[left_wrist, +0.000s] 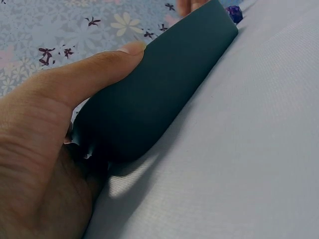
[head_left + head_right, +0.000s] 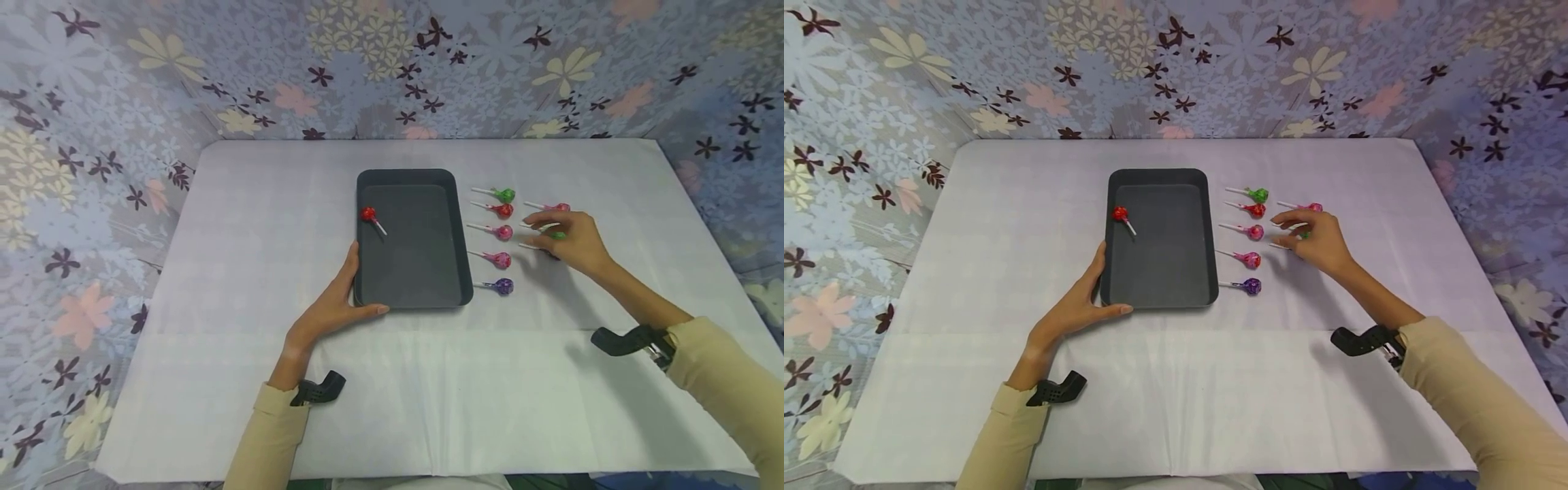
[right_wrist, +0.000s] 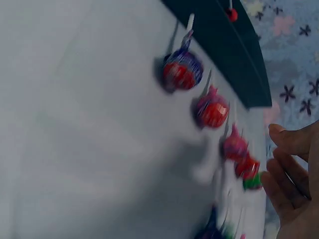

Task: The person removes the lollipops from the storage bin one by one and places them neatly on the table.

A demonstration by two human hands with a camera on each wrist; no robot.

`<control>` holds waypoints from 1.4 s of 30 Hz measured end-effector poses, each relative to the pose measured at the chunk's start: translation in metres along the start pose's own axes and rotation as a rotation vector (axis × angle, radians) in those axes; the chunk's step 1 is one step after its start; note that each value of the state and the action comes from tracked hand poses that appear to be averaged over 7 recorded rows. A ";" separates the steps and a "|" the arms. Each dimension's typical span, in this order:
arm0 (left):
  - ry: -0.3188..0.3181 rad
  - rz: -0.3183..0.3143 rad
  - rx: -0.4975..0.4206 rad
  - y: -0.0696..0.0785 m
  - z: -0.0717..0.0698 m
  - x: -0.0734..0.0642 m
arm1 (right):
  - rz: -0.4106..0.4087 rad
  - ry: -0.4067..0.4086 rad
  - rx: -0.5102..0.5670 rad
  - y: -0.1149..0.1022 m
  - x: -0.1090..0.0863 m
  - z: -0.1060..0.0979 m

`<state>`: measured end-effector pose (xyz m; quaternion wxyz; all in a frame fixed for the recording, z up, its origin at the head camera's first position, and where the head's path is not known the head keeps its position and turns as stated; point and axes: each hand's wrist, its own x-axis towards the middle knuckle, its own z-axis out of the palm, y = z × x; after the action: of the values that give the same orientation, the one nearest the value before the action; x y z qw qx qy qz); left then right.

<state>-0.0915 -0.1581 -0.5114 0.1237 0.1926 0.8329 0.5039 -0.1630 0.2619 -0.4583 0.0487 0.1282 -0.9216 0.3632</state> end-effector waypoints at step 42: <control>0.009 0.048 -0.017 -0.006 -0.005 0.001 | -0.538 -0.533 -0.219 -0.140 0.143 0.150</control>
<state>-0.0955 -0.1636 -0.5141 0.1092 0.2093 0.8243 0.5146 -0.2616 0.0328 -0.4500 -0.0858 0.4489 -0.8687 0.1911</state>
